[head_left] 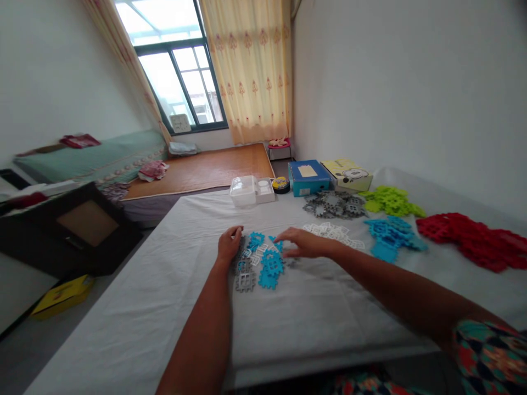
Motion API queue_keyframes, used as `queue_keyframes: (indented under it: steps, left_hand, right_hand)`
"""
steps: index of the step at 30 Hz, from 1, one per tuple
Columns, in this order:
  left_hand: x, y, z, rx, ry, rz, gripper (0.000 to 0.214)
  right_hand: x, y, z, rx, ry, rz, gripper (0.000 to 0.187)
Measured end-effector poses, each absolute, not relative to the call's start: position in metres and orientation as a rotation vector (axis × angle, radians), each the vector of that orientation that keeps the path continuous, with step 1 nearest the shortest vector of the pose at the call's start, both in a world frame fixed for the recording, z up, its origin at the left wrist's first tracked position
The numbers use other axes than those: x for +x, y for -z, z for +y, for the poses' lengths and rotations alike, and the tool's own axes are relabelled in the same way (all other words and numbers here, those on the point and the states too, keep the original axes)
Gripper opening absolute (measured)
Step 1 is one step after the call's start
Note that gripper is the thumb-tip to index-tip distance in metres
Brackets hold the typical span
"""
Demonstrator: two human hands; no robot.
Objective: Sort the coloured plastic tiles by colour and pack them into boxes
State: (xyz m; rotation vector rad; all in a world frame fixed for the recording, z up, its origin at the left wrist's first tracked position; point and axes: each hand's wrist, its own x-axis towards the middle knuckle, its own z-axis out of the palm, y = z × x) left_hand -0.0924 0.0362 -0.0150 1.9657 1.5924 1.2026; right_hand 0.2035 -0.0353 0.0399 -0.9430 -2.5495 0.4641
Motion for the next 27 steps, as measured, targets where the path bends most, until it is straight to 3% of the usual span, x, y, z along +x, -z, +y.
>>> queue_keyframes:
  steps: [3, 8, 13, 20, 27]
  left_hand:
    - [-0.090, 0.016, 0.035, 1.947, -1.207, 1.578, 0.030]
    - [-0.091, 0.016, 0.036, 1.955, -1.213, 1.568, 0.032]
    - [-0.094, 0.015, 0.037, 1.957, -1.193, 1.556, 0.035]
    - [-0.096, 0.015, 0.038, 1.953, -1.184, 1.571, 0.039]
    - [-0.097, 0.014, 0.041, 1.976, -1.123, 1.577, 0.042]
  right_hand:
    - [0.169, -0.031, -0.056, -0.828, -0.482, -2.690, 0.058]
    - [0.161, -0.025, -0.059, -0.830, -0.426, -2.691, 0.037]
    - [0.173, -0.035, -0.069, -0.798, -0.467, -2.630, 0.047]
    - [0.292, -0.050, -0.082, -1.400, -0.200, -2.260, 0.048]
    - [0.439, -0.023, -0.111, -2.035, 0.216, -1.962, 0.050]
